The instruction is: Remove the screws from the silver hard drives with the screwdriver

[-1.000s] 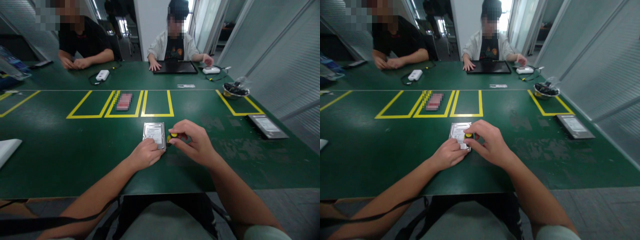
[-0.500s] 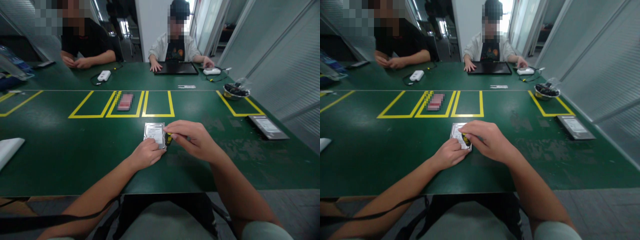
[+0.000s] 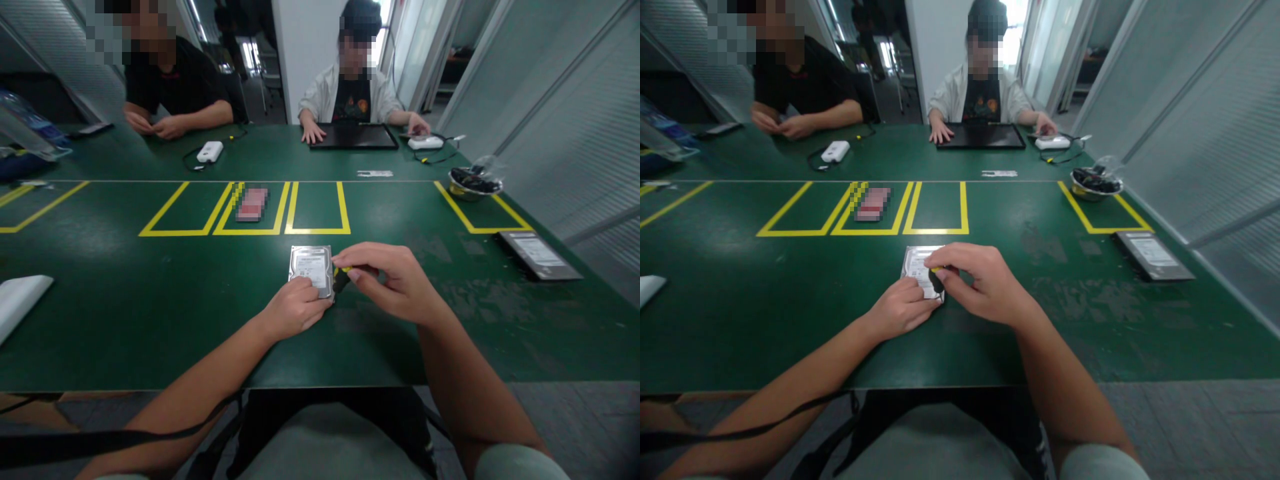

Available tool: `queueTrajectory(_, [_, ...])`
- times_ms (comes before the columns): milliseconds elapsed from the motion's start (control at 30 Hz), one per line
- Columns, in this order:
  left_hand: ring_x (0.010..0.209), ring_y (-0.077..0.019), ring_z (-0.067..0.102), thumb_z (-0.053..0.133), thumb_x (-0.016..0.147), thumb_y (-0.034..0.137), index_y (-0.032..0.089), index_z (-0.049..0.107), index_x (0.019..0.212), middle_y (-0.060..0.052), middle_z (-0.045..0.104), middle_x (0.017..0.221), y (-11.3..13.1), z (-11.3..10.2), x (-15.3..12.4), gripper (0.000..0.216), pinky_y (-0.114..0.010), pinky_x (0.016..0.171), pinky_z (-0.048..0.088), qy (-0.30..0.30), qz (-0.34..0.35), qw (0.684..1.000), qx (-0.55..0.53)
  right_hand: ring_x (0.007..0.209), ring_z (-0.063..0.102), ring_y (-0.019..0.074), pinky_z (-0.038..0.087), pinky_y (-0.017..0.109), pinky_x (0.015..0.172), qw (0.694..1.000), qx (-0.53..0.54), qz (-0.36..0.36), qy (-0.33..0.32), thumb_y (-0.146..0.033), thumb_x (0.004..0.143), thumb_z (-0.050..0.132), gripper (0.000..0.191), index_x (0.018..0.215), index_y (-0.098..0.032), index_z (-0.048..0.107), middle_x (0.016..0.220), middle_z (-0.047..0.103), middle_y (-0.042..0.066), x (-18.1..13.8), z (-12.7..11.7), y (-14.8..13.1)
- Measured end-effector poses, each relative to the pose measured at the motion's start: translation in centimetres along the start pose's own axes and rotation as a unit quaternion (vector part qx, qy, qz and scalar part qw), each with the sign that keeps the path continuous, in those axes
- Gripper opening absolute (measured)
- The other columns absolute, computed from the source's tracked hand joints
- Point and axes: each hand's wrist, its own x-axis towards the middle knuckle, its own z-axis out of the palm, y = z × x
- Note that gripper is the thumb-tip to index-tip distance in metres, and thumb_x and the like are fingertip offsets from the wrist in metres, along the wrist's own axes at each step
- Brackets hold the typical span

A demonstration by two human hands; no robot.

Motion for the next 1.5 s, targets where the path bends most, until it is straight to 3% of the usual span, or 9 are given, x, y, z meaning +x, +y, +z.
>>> queueTrajectory(167, [0.070, -0.0172, 0.050, 0.058, 0.093, 0.022, 0.020, 0.071, 0.094, -0.003, 0.059, 0.072, 0.1, -0.3, 0.1, 0.014, -0.034, 0.067, 0.040, -0.011, -0.002, 1.000, 0.002, 0.073, 0.059, 0.0111, 0.047, 0.025, 0.063, 0.999, -0.027, 0.019, 0.030, -0.026, 0.086, 0.068, 0.013, 0.098, -0.021, 0.068, 0.092, 0.067, 0.003, -0.1, 0.2, 0.3])
queueTrajectory(233, [0.071, -0.0173, 0.050, 0.057, 0.093, 0.022, 0.020, 0.071, 0.095, -0.004, 0.059, 0.072, 0.0, -0.2, 0.1, 0.014, -0.034, 0.067, 0.041, -0.011, -0.004, 1.000, 0.002, 0.076, 0.061, 0.0118, 0.049, 0.026, 0.066, 0.999, -0.017, 0.017, 0.035, -0.025, 0.086, 0.068, 0.013, 0.098, -0.020, 0.069, 0.093, 0.067, 0.003, -0.1, 0.3, 0.2])
queueTrajectory(400, [0.071, -0.0176, 0.050, 0.059, 0.092, 0.023, 0.020, 0.072, 0.095, -0.003, 0.059, 0.072, -0.1, 0.2, -0.2, 0.013, -0.034, 0.068, 0.040, -0.013, -0.005, 1.000, 0.004, 0.105, 0.065, 0.0175, 0.053, 0.034, 0.090, 0.999, 0.023, -0.011, 0.034, -0.014, 0.089, 0.059, 0.023, 0.110, -0.020, 0.066, 0.109, 0.071, 0.007, -0.2, 0.4, 0.2])
queueTrajectory(633, [0.075, -0.0187, 0.052, 0.058, 0.092, 0.022, 0.020, 0.071, 0.098, -0.005, 0.062, 0.077, -0.1, 0.2, -0.2, 0.015, -0.035, 0.071, 0.043, -0.017, -0.007, 1.000, -0.002, 0.077, 0.061, 0.0124, 0.050, 0.026, 0.064, 0.998, 0.001, 0.004, 0.064, -0.025, 0.084, 0.070, 0.016, 0.099, -0.021, 0.068, 0.094, 0.066, 0.004, -0.3, 0.9, 0.4])
queueTrajectory(833, [0.071, -0.0181, 0.050, 0.059, 0.091, 0.022, 0.020, 0.071, 0.095, -0.004, 0.060, 0.072, -0.1, 0.1, -0.1, 0.013, -0.034, 0.068, 0.041, -0.016, -0.006, 1.000, -0.002, 0.106, 0.065, 0.0181, 0.054, 0.036, 0.089, 0.998, 0.030, -0.022, 0.058, -0.015, 0.089, 0.059, 0.023, 0.110, -0.021, 0.066, 0.108, 0.072, 0.006, -0.3, 1.2, 0.4])
queueTrajectory(1100, [0.071, -0.0176, 0.051, 0.056, 0.093, 0.022, 0.019, 0.071, 0.095, -0.004, 0.060, 0.074, -0.1, 0.1, -0.1, 0.015, -0.034, 0.068, 0.042, -0.015, -0.002, 1.000, 0.003, 0.072, 0.058, 0.0120, 0.047, 0.027, 0.062, 0.996, -0.010, 0.003, 0.087, -0.024, 0.080, 0.074, 0.017, 0.094, -0.020, 0.065, 0.090, 0.064, 0.003, -0.4, 1.2, 0.7])
queueTrajectory(1300, [0.070, -0.0179, 0.049, 0.058, 0.092, 0.022, 0.020, 0.071, 0.093, -0.004, 0.059, 0.072, 0.0, 0.0, -0.1, 0.014, -0.034, 0.068, 0.041, -0.021, -0.006, 1.000, 0.005, 0.087, 0.063, 0.0143, 0.051, 0.028, 0.071, 0.996, 0.021, 0.003, 0.091, -0.017, 0.086, 0.064, 0.015, 0.101, -0.019, 0.065, 0.102, 0.069, 0.007, -0.4, 1.4, 0.5])
queueTrajectory(1500, [0.071, -0.0176, 0.051, 0.056, 0.093, 0.022, 0.019, 0.071, 0.094, -0.004, 0.058, 0.072, 0.0, -0.1, 0.0, 0.015, -0.034, 0.068, 0.042, -0.019, -0.007, 1.000, -0.002, 0.064, 0.051, 0.0096, 0.046, 0.026, 0.061, 0.994, -0.017, 0.024, 0.109, -0.025, 0.082, 0.072, 0.014, 0.092, -0.020, 0.064, 0.085, 0.063, 0.001, -0.7, 1.7, 0.7])
